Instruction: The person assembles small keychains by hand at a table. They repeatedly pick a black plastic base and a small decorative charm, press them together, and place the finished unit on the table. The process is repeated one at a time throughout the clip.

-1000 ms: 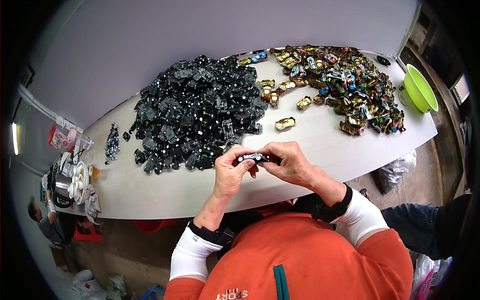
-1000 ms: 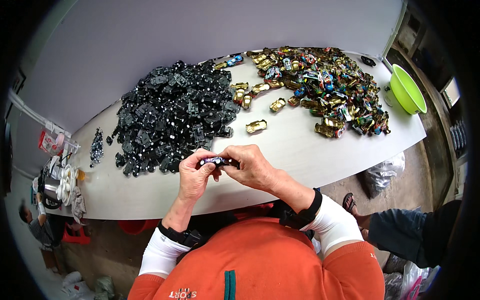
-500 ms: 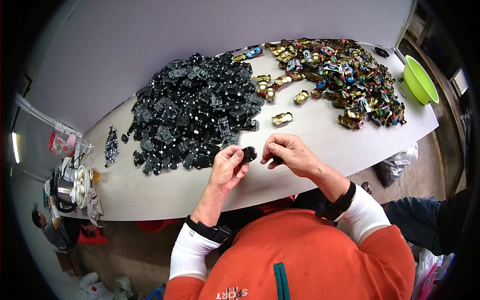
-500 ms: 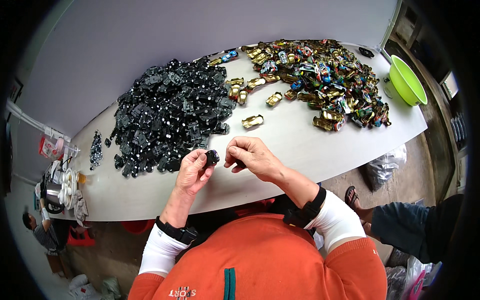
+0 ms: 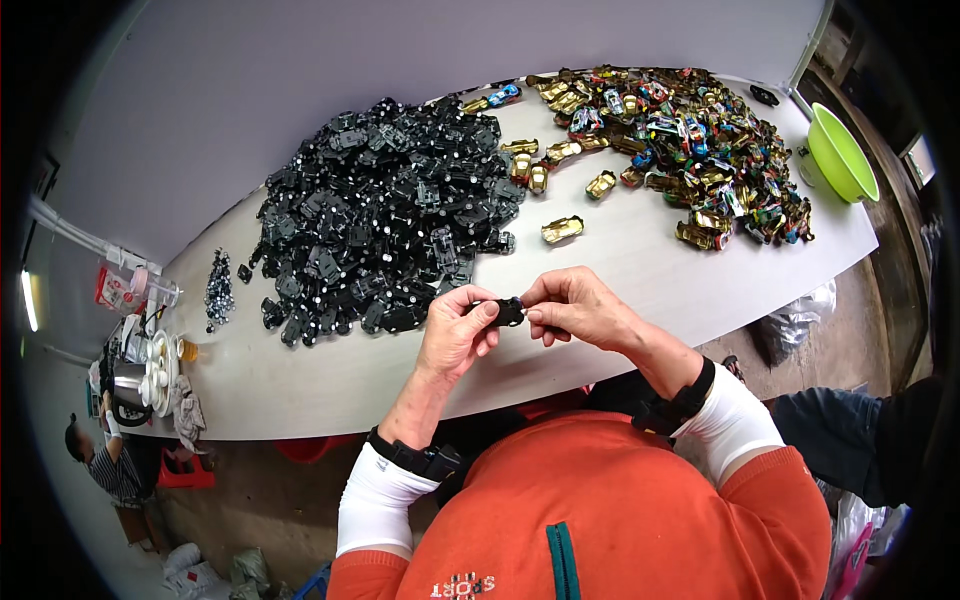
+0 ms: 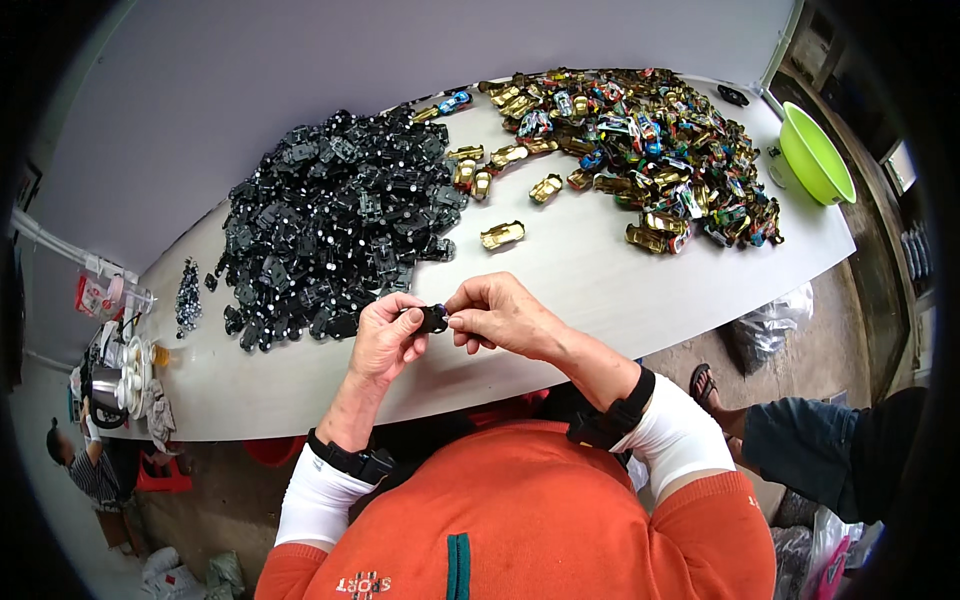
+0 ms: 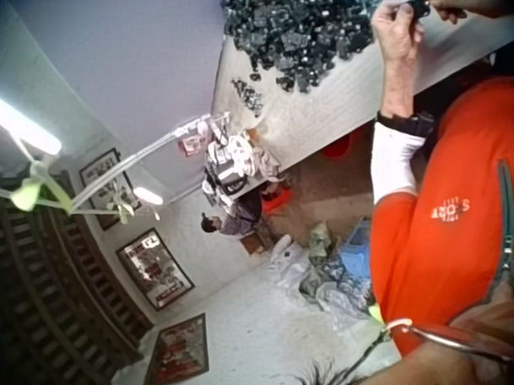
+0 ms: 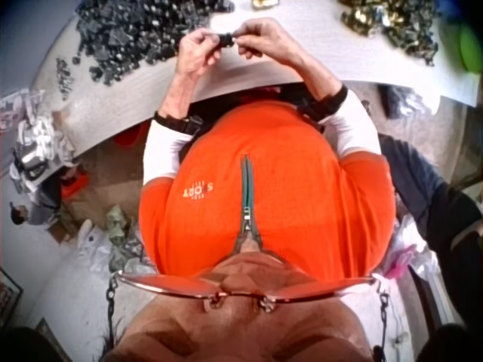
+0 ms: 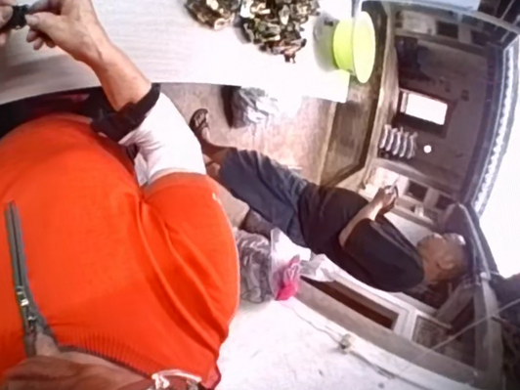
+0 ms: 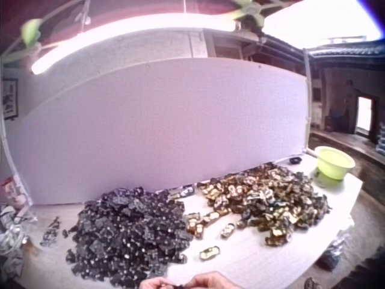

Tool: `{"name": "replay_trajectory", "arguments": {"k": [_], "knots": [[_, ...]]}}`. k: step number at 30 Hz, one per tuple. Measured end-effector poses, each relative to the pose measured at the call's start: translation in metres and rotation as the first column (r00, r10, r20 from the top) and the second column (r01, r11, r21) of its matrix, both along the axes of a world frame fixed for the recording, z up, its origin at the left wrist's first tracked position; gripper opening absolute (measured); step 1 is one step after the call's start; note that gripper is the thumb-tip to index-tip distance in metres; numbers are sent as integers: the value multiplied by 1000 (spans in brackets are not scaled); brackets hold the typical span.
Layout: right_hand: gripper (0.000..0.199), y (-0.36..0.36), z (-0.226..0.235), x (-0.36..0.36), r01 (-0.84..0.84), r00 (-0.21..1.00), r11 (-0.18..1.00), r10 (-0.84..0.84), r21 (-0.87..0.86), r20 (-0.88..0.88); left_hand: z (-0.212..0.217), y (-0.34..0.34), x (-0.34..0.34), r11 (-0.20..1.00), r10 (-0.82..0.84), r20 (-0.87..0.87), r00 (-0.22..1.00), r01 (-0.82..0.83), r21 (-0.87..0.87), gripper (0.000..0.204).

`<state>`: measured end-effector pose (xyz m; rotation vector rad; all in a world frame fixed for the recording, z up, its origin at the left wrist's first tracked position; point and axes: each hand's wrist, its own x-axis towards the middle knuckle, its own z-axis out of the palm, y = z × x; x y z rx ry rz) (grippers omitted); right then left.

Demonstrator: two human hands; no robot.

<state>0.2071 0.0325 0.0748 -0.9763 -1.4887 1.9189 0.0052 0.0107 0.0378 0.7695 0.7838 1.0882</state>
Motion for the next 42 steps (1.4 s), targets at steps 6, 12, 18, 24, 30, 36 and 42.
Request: {"name": "replay_trajectory", "arguments": {"k": [6,12,18,24,30,36,42], "knots": [[5,0,0,-3,22,1000,999,-21,41,-18,1,-1,1,1000,21,-13,1000,-21,10,9],[4,-2,-15,-10,117,973,894,-190,433,129,12,-9,16,979,194,-200,960,-178,98,6],[6,0,-12,-7,135,991,986,-135,94,-10,13,-6,12,980,195,-194,961,-196,14,9],[7,1,-15,-9,105,994,994,-104,43,-28,6,-5,9,982,186,-175,967,-189,2,9],[4,-1,-30,-18,178,979,958,-195,225,53,12,-4,17,967,256,-295,920,-242,87,8],[6,-8,-26,-31,322,945,939,-311,122,-103,6,-7,34,897,440,106,892,-441,-21,8],[12,-3,-17,-7,130,989,989,-134,69,60,-11,-8,14,961,243,-201,949,-208,180,15]]}}
